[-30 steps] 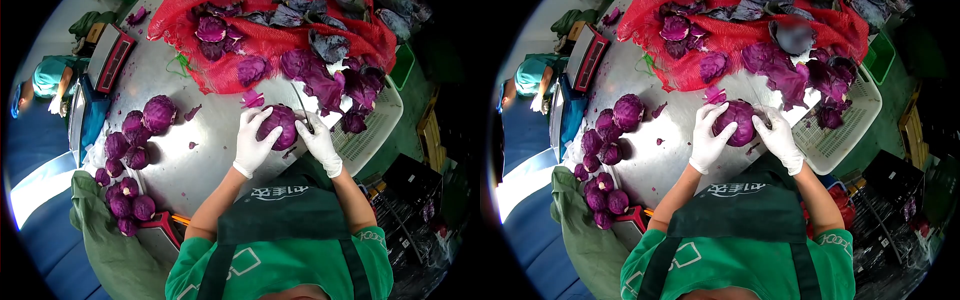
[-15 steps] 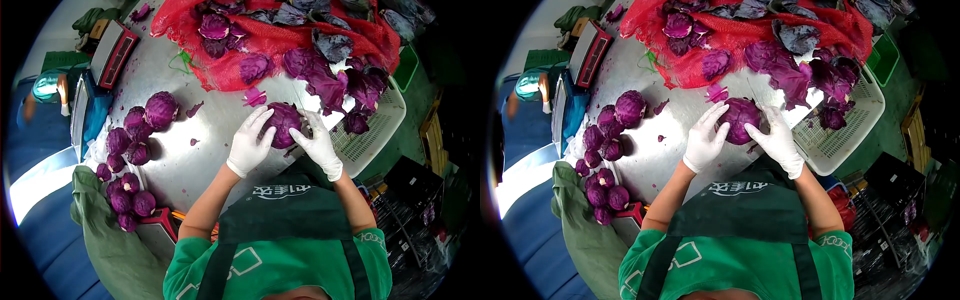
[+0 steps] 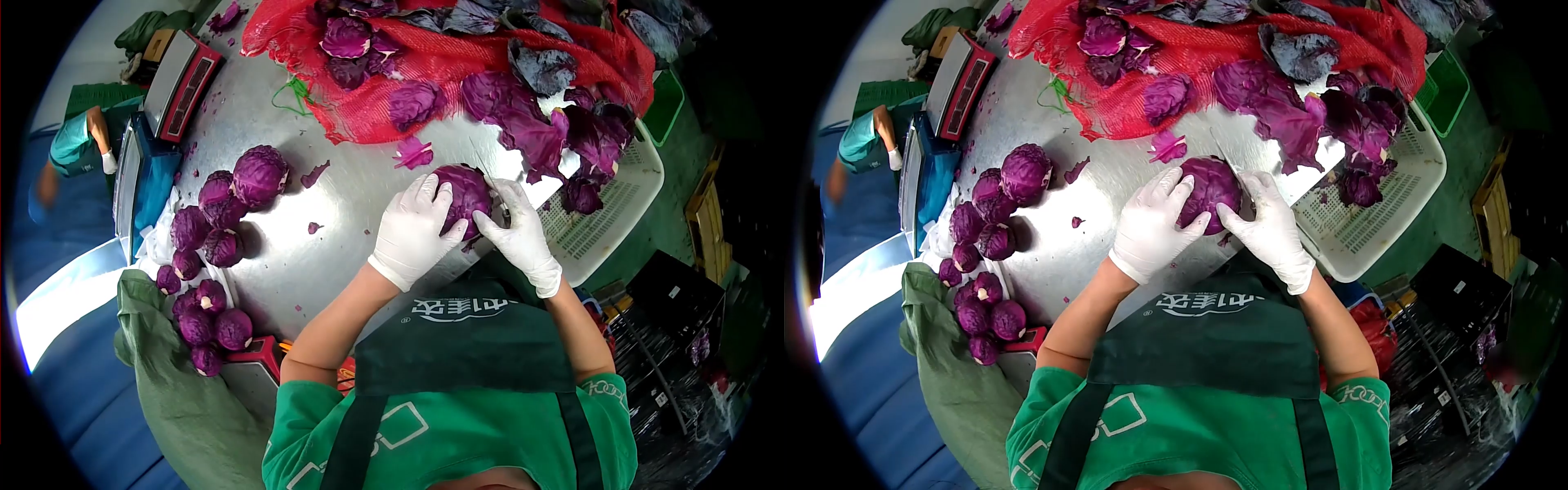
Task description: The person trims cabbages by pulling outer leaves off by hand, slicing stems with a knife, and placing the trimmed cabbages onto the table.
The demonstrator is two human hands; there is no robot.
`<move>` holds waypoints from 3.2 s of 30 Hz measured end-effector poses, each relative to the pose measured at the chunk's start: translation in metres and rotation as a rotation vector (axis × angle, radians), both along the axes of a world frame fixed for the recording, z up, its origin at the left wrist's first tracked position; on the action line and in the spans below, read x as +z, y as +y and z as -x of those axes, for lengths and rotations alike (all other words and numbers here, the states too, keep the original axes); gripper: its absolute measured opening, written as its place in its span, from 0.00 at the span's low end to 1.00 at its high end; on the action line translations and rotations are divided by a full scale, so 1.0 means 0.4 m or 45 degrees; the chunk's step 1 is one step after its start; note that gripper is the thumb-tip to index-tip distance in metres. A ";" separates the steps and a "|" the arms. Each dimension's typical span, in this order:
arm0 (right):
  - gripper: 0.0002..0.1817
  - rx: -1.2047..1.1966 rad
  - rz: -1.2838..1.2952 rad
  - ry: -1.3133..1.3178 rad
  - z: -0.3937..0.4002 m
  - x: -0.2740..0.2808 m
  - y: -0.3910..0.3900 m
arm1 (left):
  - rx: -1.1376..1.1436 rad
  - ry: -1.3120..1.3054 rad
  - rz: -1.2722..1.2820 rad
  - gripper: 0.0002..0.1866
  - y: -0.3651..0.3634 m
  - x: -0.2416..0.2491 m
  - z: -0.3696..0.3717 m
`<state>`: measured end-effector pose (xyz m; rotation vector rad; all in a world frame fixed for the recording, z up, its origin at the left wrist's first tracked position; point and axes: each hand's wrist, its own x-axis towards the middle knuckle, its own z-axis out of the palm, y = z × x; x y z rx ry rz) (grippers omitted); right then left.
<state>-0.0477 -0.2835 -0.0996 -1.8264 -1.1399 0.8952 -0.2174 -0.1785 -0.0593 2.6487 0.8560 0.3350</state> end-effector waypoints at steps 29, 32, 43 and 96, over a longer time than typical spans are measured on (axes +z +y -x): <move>0.20 0.078 -0.170 -0.007 -0.029 -0.094 0.038 | 0.268 -0.300 0.391 0.59 -0.007 -0.068 -0.006; 0.21 0.088 -0.144 -0.019 -0.042 -0.059 0.030 | 0.211 -0.288 0.553 0.58 0.022 -0.089 -0.019; 0.27 0.014 0.005 -0.393 0.031 -0.012 -0.005 | 0.189 -0.330 0.469 0.54 -0.002 -0.098 -0.036; 0.12 -0.097 -0.156 -0.529 -0.122 -0.046 0.138 | 0.275 -0.187 0.412 0.52 -0.048 -0.062 0.032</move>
